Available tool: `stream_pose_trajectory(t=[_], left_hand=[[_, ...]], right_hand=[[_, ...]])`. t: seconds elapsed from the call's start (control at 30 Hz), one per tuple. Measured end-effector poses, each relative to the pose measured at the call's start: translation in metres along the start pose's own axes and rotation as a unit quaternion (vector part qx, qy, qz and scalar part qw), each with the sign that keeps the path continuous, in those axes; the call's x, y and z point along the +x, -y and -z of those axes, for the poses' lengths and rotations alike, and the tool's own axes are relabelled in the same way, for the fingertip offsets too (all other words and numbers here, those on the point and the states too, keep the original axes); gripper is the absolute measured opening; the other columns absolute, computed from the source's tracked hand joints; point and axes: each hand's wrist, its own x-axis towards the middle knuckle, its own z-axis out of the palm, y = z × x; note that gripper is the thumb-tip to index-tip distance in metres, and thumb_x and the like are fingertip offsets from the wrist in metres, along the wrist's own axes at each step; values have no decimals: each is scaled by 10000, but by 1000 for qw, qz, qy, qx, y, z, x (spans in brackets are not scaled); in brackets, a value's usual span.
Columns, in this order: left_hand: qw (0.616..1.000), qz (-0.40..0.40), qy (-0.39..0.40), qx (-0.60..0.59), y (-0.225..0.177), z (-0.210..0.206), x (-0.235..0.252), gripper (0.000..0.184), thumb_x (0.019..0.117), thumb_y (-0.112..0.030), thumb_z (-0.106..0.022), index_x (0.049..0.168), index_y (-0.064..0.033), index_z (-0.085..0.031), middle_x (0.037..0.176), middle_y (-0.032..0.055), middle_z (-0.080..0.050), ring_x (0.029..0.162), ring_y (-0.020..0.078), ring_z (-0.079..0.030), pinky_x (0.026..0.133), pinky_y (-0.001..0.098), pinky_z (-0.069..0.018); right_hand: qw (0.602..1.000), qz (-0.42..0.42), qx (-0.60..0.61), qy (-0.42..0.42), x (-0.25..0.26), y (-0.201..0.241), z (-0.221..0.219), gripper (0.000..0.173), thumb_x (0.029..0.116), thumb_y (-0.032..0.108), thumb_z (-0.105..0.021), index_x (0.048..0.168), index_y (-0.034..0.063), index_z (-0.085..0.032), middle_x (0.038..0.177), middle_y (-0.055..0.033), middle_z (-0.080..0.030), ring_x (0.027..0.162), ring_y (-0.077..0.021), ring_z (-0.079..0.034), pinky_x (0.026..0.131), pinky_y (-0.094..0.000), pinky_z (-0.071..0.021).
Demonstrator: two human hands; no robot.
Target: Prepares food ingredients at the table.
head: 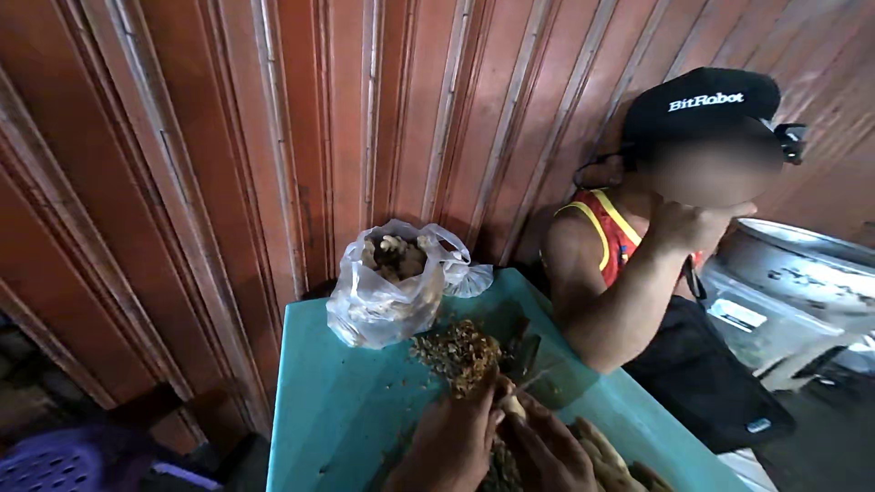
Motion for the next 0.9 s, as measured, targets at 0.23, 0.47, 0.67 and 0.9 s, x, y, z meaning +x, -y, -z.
stream_pose_trajectory(t=[0.23,0.47,0.67,0.9], left_hand=[[998,34,45,25,-6,-2,2,662,1108,-272,-431,1671,-167,-99,1172,229,-706,1059,436,-691,926,604,-533],[997,47,59,7,-7,3,2,628,1114,-304,-427,1665,-174,-154,1123,241,-709,1050,446,-688,923,615,-525],[1000,14,21,12,4,5,3,527,1115,-284,-430,1623,-209,-310,1030,235,-718,959,451,-703,847,627,-545],[999,29,-35,3,8,7,2,463,1118,-280,-403,1567,-166,-422,1018,233,-719,964,435,-705,866,599,-545]], right_hand=[[982,88,-168,20,0,3,5,305,830,-146,-648,1132,-109,-649,951,-37,-726,809,-47,-699,767,-257,-617],[983,112,-140,49,3,0,10,282,843,-157,-602,1107,-62,-641,960,33,-729,845,-28,-696,789,-253,-609],[987,96,-110,61,4,1,11,290,867,-148,-574,1126,-37,-645,971,35,-727,827,-41,-692,770,-258,-606],[992,41,-103,54,5,3,14,302,911,-113,-538,1204,-64,-589,1034,-43,-700,834,-117,-710,770,-330,-632]])
